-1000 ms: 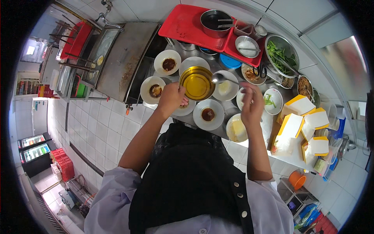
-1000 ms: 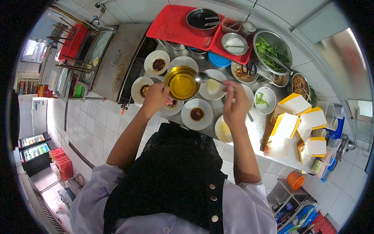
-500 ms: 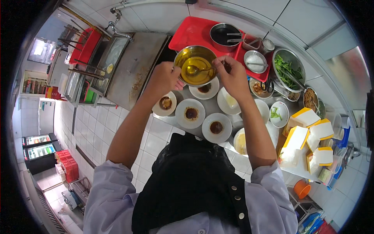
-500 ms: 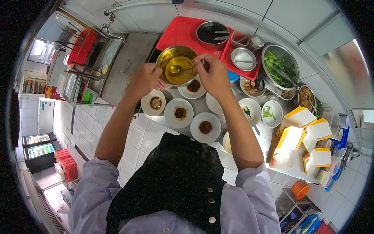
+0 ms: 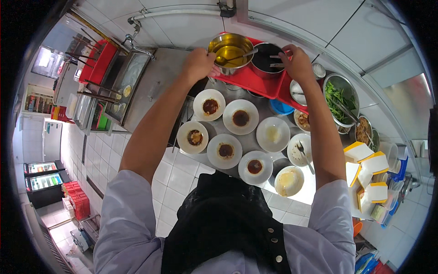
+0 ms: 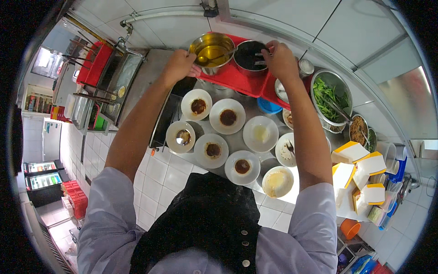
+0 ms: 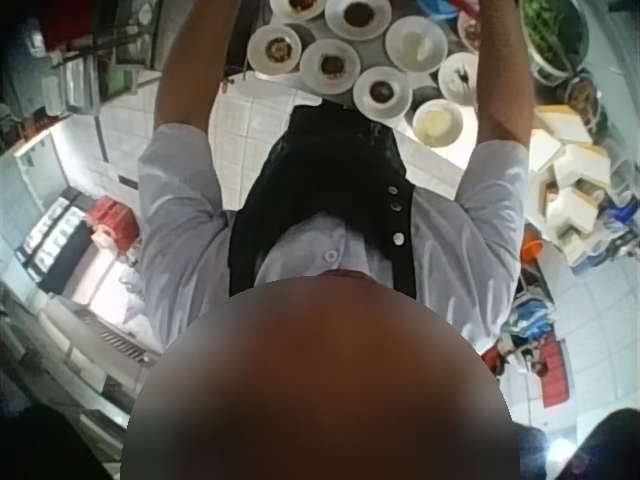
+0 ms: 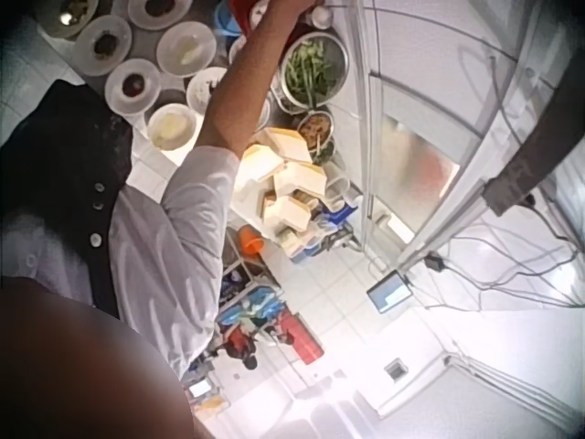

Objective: Preparing takeout boxes and bowls with sauces and ingredients in a restaurant kitchen.

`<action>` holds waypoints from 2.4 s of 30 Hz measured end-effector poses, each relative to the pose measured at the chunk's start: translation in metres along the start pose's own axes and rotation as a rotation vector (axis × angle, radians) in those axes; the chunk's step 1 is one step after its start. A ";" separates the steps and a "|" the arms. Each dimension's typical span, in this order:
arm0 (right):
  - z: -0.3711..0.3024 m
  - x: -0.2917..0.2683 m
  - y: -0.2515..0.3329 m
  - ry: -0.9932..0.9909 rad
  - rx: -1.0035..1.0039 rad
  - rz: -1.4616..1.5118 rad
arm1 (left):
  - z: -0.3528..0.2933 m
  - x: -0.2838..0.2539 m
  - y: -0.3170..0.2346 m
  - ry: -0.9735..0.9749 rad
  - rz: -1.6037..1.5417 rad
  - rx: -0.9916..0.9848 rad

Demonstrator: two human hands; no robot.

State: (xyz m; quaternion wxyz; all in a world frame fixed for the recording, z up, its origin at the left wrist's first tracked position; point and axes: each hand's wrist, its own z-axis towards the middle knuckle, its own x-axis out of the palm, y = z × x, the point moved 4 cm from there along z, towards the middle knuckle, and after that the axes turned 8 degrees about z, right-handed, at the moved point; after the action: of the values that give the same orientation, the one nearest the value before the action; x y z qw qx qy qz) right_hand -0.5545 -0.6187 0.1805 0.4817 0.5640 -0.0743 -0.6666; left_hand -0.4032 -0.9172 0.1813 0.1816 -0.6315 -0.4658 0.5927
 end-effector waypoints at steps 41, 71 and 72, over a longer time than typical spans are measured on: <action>-0.412 -0.059 -0.158 -0.045 0.945 -0.033 | -0.364 0.372 0.114 1.124 -0.224 -0.262; -0.424 -0.069 -0.218 -0.031 0.822 0.051 | -0.373 0.446 0.096 0.324 -0.472 -0.259; -0.421 -0.073 -0.216 -0.040 0.821 0.069 | -0.374 0.450 0.096 0.313 -0.476 -0.291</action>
State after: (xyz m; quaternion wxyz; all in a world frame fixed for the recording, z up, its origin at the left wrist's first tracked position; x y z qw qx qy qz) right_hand -0.3363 -0.2652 -0.0572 0.2370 0.6934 -0.3623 -0.5760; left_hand -0.0857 -0.4828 -0.0675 0.2924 -0.6076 -0.6467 0.3565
